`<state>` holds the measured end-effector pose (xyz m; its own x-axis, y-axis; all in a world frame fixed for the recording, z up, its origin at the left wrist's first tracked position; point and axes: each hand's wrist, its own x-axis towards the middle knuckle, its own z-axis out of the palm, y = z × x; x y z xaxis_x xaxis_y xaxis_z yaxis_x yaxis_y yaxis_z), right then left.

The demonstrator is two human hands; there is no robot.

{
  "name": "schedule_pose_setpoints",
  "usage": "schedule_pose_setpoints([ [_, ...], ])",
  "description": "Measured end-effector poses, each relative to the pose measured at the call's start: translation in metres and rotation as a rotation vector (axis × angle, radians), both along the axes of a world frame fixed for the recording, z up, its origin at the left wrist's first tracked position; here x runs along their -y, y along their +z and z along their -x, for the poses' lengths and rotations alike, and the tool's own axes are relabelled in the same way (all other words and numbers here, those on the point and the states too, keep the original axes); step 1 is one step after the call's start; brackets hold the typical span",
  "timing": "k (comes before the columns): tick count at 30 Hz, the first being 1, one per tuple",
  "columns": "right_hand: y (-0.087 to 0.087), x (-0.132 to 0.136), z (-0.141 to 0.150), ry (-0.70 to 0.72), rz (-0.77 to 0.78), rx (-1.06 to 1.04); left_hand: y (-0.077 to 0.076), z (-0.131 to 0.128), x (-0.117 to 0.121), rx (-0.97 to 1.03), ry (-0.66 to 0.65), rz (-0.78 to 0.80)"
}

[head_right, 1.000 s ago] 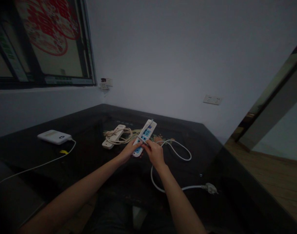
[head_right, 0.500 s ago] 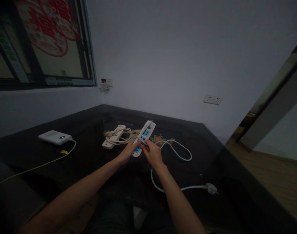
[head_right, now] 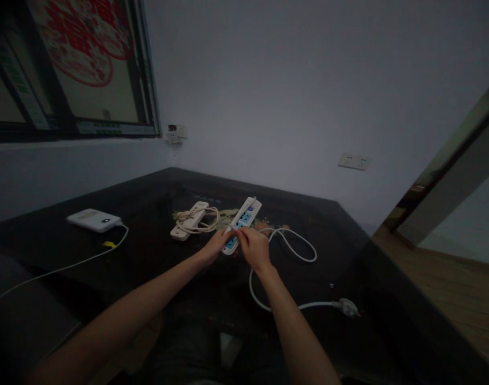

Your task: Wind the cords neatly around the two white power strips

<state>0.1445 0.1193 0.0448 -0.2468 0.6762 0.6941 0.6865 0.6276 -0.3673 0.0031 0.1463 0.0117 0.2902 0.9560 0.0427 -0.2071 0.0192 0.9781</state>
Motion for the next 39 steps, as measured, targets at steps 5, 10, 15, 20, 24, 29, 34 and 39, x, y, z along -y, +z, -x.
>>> schedule_pose_setpoints([
  [5, 0.014, 0.004, 0.0, -0.054, -0.068, 0.123, -0.003, -0.002, -0.002, -0.026, -0.029, -0.011],
  [10, 0.016, 0.006, -0.003, -0.072, -0.046, 0.182, -0.003, 0.0, -0.003, 0.015, -0.034, 0.013],
  [15, 0.009, 0.001, -0.01, -0.027, 0.068, 0.003, 0.004, 0.003, -0.002, 0.166, -0.096, 0.079],
  [20, 0.006, -0.008, -0.01, -0.019, 0.161, -0.159, 0.011, 0.007, 0.0, 0.25, -0.132, 0.124],
  [24, 0.001, -0.011, -0.007, 0.013, 0.199, -0.202, 0.012, 0.009, 0.0, 0.31, -0.107, 0.128],
  [29, -0.003, -0.014, -0.008, 0.076, 0.226, -0.284, 0.011, 0.008, 0.0, 0.336, -0.105, 0.078],
  [34, -0.003, -0.015, -0.01, 0.079, 0.231, -0.331, 0.014, 0.008, 0.004, 0.327, -0.109, 0.062],
  [39, -0.004, -0.015, -0.008, 0.087, 0.251, -0.333, 0.016, 0.009, 0.006, 0.333, -0.106, 0.085],
])
